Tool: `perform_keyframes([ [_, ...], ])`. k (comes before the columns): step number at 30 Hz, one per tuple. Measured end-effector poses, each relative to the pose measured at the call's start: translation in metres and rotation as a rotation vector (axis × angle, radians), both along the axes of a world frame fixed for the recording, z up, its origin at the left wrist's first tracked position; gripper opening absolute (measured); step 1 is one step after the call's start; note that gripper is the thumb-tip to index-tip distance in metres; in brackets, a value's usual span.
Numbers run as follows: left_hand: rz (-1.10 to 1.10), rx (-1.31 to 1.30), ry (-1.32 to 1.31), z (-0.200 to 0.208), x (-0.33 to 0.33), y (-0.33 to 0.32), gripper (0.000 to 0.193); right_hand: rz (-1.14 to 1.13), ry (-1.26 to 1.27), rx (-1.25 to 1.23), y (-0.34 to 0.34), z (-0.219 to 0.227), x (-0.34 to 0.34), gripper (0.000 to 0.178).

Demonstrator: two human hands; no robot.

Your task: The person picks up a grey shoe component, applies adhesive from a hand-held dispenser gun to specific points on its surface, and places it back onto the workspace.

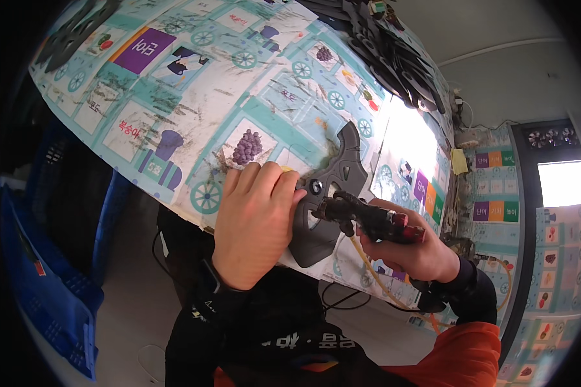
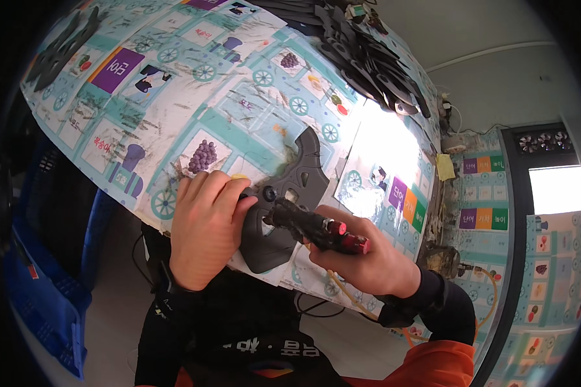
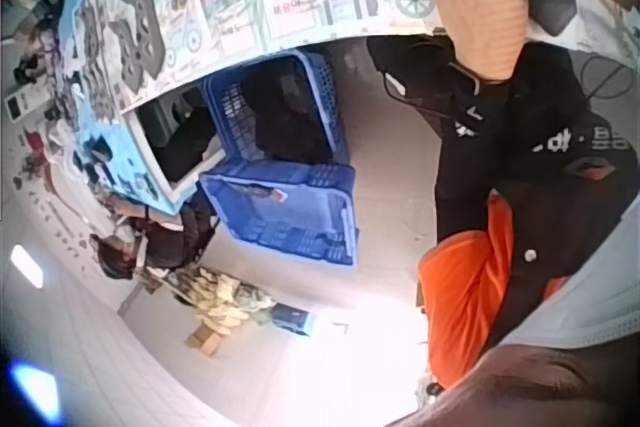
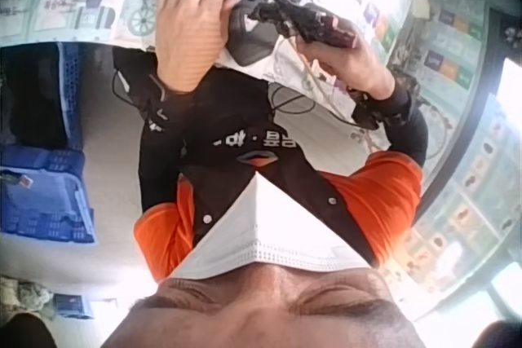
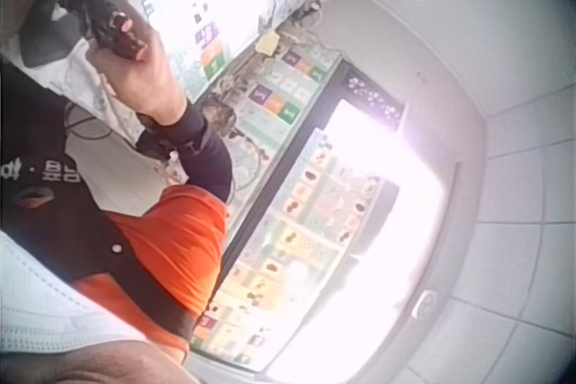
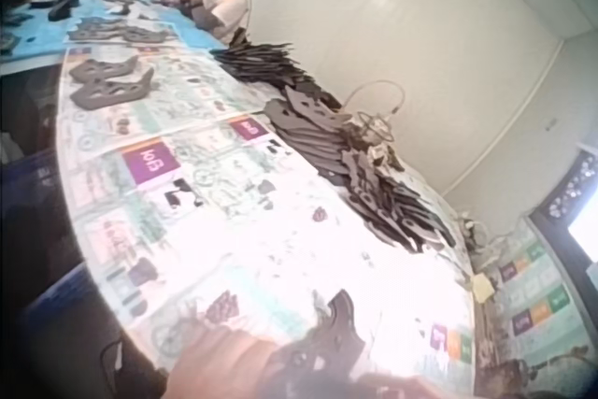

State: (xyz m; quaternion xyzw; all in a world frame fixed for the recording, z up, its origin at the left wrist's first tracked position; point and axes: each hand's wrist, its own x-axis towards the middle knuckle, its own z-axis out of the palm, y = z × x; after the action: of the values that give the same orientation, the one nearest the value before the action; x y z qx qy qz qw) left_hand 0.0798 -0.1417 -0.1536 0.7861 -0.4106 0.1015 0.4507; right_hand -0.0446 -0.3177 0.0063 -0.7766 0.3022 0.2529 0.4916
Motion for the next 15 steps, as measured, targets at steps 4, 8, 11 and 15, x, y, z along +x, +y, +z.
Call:
perform_keyframes([
  [4, -0.004, 0.01, 0.016, 0.0012, -0.0005, 0.0001, 0.028, -0.029, -0.026, 0.028, 0.0028, -0.0011, 0.002, 0.024],
  [8, -0.009, 0.008, 0.018, 0.0007, -0.0003, -0.0006, 0.028, -0.066, -0.03, 0.065, 0.0038, -0.0009, 0.0015, 0.021],
  [11, -0.004, 0.017, 0.02, 0.0017, -0.0001, 0.0014, 0.027, -0.022, -0.014, 0.047, 0.005, 0.0011, 0.0027, 0.022],
  [15, -0.008, 0.019, 0.019, 0.0003, 0.0003, 0.0013, 0.027, 0.017, -0.003, 0.029, 0.0017, -0.0037, -0.0027, 0.03],
])
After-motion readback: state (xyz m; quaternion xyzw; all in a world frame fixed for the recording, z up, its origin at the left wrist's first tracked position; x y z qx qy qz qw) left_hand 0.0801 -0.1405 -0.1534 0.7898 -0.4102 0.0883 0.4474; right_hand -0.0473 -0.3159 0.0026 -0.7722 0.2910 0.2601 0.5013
